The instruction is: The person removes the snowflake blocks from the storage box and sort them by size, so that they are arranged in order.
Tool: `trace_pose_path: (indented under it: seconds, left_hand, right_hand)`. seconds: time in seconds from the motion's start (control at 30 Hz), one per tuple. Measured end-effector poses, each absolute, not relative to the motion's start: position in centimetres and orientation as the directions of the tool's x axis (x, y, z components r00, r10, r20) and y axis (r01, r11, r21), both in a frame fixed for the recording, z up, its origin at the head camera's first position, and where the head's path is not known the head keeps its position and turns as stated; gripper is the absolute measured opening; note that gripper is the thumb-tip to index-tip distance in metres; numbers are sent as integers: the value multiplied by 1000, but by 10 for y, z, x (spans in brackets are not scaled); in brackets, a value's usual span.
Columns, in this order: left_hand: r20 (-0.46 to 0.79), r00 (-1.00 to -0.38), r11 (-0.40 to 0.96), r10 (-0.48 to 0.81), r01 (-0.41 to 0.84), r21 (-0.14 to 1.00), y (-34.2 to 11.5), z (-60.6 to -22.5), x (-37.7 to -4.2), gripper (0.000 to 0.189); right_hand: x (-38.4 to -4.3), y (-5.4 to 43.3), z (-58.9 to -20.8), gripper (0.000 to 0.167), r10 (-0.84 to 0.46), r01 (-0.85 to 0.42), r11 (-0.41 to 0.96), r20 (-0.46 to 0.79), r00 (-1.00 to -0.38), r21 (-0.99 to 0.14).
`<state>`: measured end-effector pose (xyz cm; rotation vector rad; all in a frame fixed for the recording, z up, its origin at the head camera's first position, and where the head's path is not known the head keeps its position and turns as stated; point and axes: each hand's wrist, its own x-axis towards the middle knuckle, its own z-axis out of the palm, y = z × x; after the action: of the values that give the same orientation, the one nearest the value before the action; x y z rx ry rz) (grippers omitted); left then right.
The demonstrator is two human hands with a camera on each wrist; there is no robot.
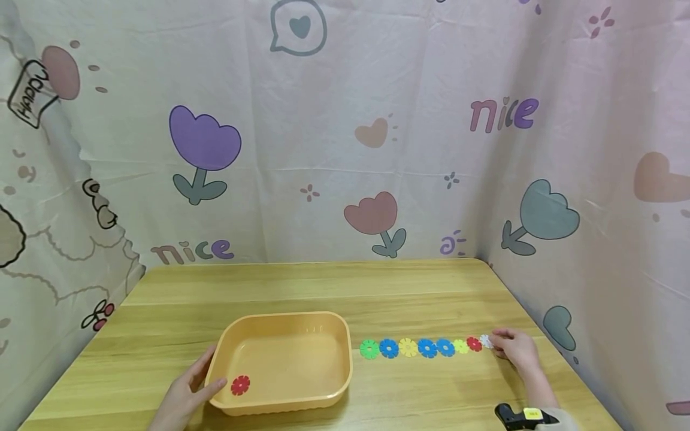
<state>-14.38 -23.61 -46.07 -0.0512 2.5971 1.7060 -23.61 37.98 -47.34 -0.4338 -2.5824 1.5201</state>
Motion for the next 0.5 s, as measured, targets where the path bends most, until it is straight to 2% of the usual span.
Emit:
trace_pose_path:
  seconds: [0.13,0.37,0.5]
  left_hand:
    - [-73,-997,399,-7,-70,914,-236,-460,-144,76]
    - [-76,-997,408,-12,-74,910,-236,-459,-144,76]
    - [-77,-997,418,-9,-74,905,-237,-461,-144,76]
  right_hand:
    - [-236,367,-461,40,279,177,506,-35,-960,-844]
    - [-240,332,-435,34,179,56,597,64,-982,-800]
    - [-244,306,-425,33,134,16,582,76,-988,-813]
